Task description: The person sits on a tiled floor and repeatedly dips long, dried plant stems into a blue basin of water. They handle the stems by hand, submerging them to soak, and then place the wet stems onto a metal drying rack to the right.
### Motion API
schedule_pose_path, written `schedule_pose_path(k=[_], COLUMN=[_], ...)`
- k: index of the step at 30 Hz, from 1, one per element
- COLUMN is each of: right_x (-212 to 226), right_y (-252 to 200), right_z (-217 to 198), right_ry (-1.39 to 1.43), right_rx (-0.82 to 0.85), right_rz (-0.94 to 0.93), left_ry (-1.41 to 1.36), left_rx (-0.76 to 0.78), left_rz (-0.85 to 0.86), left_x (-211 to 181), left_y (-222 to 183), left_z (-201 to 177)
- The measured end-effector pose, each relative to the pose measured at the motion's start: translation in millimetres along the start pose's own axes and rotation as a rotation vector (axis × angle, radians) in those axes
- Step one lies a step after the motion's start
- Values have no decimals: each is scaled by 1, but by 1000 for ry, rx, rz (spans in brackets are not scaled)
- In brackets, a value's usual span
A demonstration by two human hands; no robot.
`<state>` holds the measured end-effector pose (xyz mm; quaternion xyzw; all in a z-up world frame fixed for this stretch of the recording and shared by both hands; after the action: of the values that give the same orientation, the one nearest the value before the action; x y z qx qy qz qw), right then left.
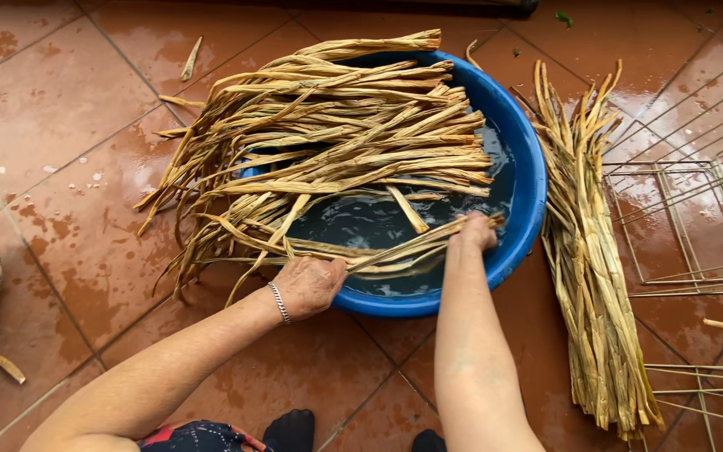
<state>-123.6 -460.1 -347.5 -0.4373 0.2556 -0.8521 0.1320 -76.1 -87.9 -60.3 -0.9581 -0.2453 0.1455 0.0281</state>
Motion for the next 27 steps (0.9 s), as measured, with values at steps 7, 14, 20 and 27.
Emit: schedule_pose_path(k=[7, 14, 20, 27], right_x=[49, 157, 209, 73], right_y=[-37, -145, -236, -231], right_z=[31, 112, 153, 92], right_ry=[-96, -218, -404, -906], right_rx=[120, 379, 1047, 1069], right_rz=[29, 37, -215, 275], left_ry=[65, 5, -5, -213], left_rx=[-282, -138, -28, -80], left_rz=[127, -144, -239, -232], left_x=[40, 82, 58, 34], left_y=[-16, 27, 105, 163], left_z=[-34, -4, 31, 51])
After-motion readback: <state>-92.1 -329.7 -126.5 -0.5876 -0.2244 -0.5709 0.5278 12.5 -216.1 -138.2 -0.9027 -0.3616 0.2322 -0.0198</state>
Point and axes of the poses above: each hand's wrist, its own y-axis towards the middle knuckle, its own z-axis out of the palm, x = y × z, the point moved 6 cm from there along y, towards the middle knuckle, and after that the axes turned 8 degrees about y, right-handed, at the moved point
